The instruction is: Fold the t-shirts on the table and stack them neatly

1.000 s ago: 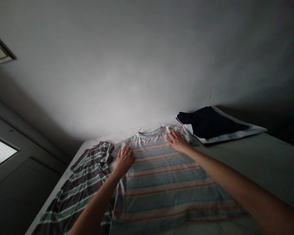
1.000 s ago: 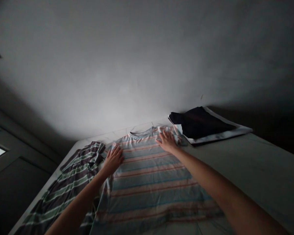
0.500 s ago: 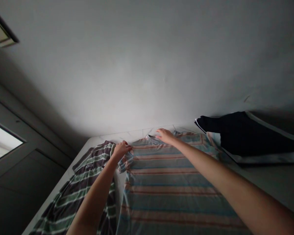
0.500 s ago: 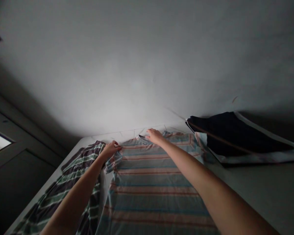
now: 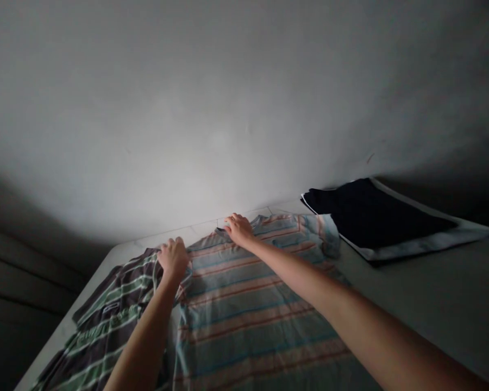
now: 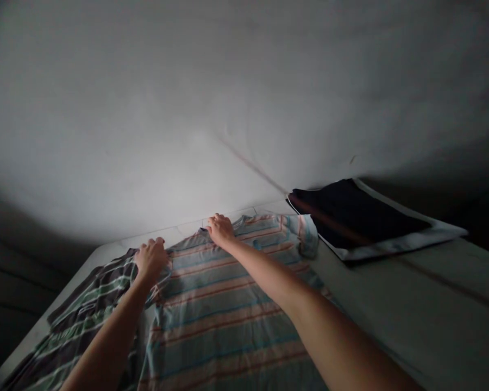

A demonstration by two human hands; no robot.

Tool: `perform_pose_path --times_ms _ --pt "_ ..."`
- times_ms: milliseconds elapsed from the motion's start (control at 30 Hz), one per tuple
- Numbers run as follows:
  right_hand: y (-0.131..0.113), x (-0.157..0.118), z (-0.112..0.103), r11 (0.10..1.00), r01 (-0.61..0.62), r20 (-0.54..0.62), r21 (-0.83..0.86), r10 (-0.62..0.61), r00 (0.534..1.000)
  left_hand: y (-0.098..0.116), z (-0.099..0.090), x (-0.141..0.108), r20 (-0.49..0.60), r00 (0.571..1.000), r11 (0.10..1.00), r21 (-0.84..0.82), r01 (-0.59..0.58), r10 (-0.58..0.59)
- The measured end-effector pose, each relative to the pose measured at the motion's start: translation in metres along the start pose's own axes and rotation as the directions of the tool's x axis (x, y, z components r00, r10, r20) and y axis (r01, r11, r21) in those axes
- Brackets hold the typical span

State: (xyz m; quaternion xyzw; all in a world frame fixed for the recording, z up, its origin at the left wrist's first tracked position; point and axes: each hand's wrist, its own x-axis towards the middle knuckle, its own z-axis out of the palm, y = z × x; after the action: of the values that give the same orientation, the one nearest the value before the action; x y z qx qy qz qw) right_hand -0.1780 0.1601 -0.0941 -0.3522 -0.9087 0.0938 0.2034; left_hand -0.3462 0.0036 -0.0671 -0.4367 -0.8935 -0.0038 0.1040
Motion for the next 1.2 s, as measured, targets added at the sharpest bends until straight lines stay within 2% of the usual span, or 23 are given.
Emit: perform_pose_path --times_ms 100,133,200,267,300,400,467,533,600,667,833,867,933,1000,1067,1133,1200 --pt "0.040 -0.027 -0.014 0.991 -0.098 -0.030 -0.087 0.095 0.995 0.056 0.003 -0.011 -0.052 0.991 0.988 -0.087 -0.131 0.126" --pt "0.057 -0.038 -0.020 0.988 -0.112 -0.005 -0.109 0.113 0.994 0.072 0.007 -0.015 -0.046 0.985 0.977 -0.127 -0.169 0.164" --pt "0.094 -0.058 -0.033 0.991 -0.056 0.122 -0.125 0.071 0.990 0.093 0.020 -0.021 -0.009 0.976 0.959 -0.186 -0.215 0.217" --pt "0.129 -0.073 -0.048 0.991 -0.004 0.251 -0.137 0.039 0.967 0.098 0.032 -0.025 0.023 0.972 0.953 -0.206 -0.223 0.233" --pt "0.142 -0.077 -0.055 0.986 -0.030 0.288 -0.162 0.076 0.955 0.096 0.036 -0.025 0.037 0.974 0.956 -0.203 -0.212 0.224" --pt "0.159 -0.080 -0.067 0.922 -0.260 0.250 -0.286 0.334 0.909 0.086 0.040 -0.021 0.079 0.984 0.977 -0.156 -0.145 0.158" --pt "0.150 -0.074 -0.065 0.883 -0.341 0.175 -0.322 0.409 0.895 0.087 0.037 -0.018 0.070 0.989 0.986 -0.116 -0.123 0.132" --pt "0.131 -0.068 -0.055 0.908 -0.299 0.133 -0.295 0.349 0.928 0.095 0.036 -0.016 0.041 0.991 0.988 -0.092 -0.120 0.125" --pt "0.113 -0.064 -0.041 0.953 -0.199 0.161 -0.227 0.238 0.958 0.105 0.037 -0.017 0.042 0.992 0.989 -0.097 -0.112 0.117" --pt "0.101 -0.061 -0.030 0.970 -0.170 0.182 -0.176 0.201 0.962 0.110 0.038 -0.017 0.063 0.993 0.989 -0.118 -0.090 0.098" --pt "0.086 -0.053 -0.026 0.913 -0.356 0.150 -0.201 0.388 0.909 0.105 0.030 -0.002 0.083 0.994 0.976 -0.210 -0.057 0.076" --pt "0.080 -0.052 -0.027 0.907 -0.368 0.125 -0.205 0.397 0.909 0.104 0.026 0.004 0.062 0.996 0.975 -0.219 -0.046 0.061" --pt "0.067 -0.051 -0.027 0.926 -0.324 0.050 -0.192 0.339 0.939 0.105 0.019 0.020 0.026 0.999 0.973 -0.227 -0.035 0.042" --pt "0.052 -0.055 -0.022 0.961 -0.228 -0.011 -0.158 0.229 0.973 0.111 0.014 0.036 0.048 0.996 0.966 -0.248 -0.066 0.080" --pt "0.042 -0.062 -0.014 0.979 -0.160 -0.024 -0.126 0.158 0.987 0.119 0.013 0.049 0.128 0.976 0.946 -0.296 -0.134 0.178" --pt "0.038 -0.069 -0.007 0.981 -0.163 -0.019 -0.107 0.162 0.987 0.128 0.016 0.059 0.191 0.945 0.922 -0.337 -0.190 0.264" --pt "0.038 -0.074 -0.002 0.975 -0.201 -0.018 -0.096 0.200 0.980 0.135 0.021 0.065 0.209 0.929 0.909 -0.354 -0.220 0.306"
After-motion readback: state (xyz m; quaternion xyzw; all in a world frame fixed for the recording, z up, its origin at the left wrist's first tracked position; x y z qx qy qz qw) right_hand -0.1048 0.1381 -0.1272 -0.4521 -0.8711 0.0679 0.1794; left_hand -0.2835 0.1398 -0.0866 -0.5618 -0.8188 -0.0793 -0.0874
